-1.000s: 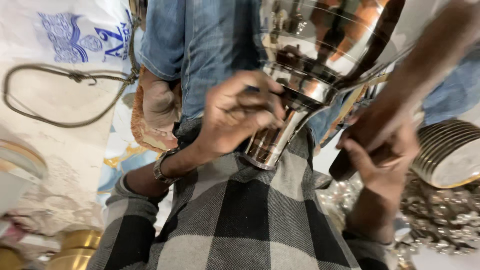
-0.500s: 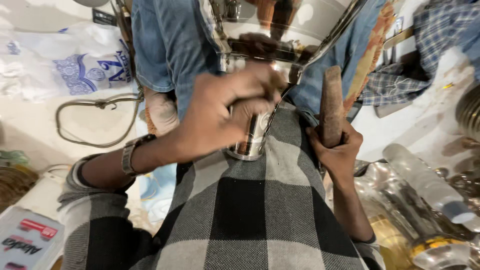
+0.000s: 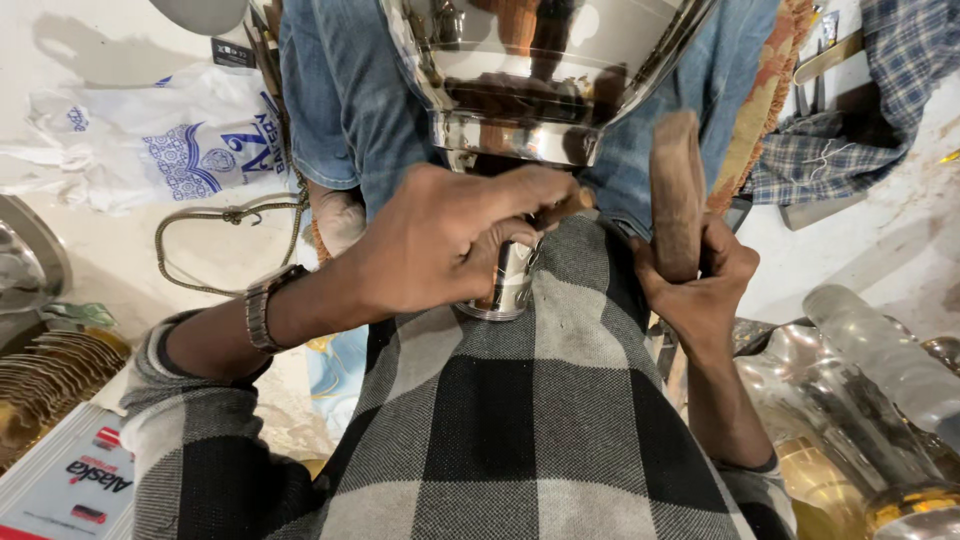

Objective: The person holds a silver metal trophy on their lap and repeatedly strikes the base with a wooden mallet. They rotate the trophy to work on different sections of the base while seated on the floor.

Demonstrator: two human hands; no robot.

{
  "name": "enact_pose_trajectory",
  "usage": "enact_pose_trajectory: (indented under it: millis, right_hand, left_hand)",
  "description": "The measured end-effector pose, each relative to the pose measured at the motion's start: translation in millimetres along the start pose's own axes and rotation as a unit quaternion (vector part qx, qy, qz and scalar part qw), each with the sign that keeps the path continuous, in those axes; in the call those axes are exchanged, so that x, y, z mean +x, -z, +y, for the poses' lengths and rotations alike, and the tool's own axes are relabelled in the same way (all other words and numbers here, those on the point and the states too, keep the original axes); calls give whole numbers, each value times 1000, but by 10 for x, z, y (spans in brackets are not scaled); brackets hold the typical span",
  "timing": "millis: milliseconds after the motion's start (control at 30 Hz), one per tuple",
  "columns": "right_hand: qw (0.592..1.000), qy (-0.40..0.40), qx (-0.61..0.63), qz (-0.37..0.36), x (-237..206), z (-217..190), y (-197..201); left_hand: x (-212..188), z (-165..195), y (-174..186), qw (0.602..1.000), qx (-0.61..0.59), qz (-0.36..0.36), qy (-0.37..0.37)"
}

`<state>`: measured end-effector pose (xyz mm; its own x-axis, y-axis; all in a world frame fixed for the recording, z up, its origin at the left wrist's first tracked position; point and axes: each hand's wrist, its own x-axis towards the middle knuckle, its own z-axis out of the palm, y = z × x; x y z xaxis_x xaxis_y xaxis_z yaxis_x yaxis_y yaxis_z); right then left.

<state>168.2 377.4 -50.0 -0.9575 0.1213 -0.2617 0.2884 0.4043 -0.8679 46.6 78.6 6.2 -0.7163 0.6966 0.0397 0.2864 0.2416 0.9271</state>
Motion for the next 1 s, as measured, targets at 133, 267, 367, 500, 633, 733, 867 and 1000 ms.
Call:
enact_pose_trajectory:
  millis: [133,267,367,500,633,733,867,1000]
  right_hand:
    - [999,8,-39,-19,93,-45,45]
    - [996,15,32,-78,224,-115,149]
    - [989,17,88,-115,304,-139,256]
    - [981,63,127,-135,416,-128,478]
    - [983,68,48,-161,481,-128,738]
    - [979,33,-55,-193,472,-155,821]
    - [991,34,11,-128,389,-232,690]
    - [981,36,165,-93,232,-306,483]
  left_hand:
    - [-47,-35,-26,999,15,-28,12]
    - [-80,-87,-61,999,22,-15,-26]
    - [-76,-134,-64,999,27,-10,-36]
    - [-45,-143,-44,999,27,-8,-33]
    - [16,-86,-21,999,33,0,-41]
    - [61,-38,8,995,35,-88,27]
    - [146,-14,22,994,42,-96,-4]
    - [247,-18,43,989,44,-133,-39]
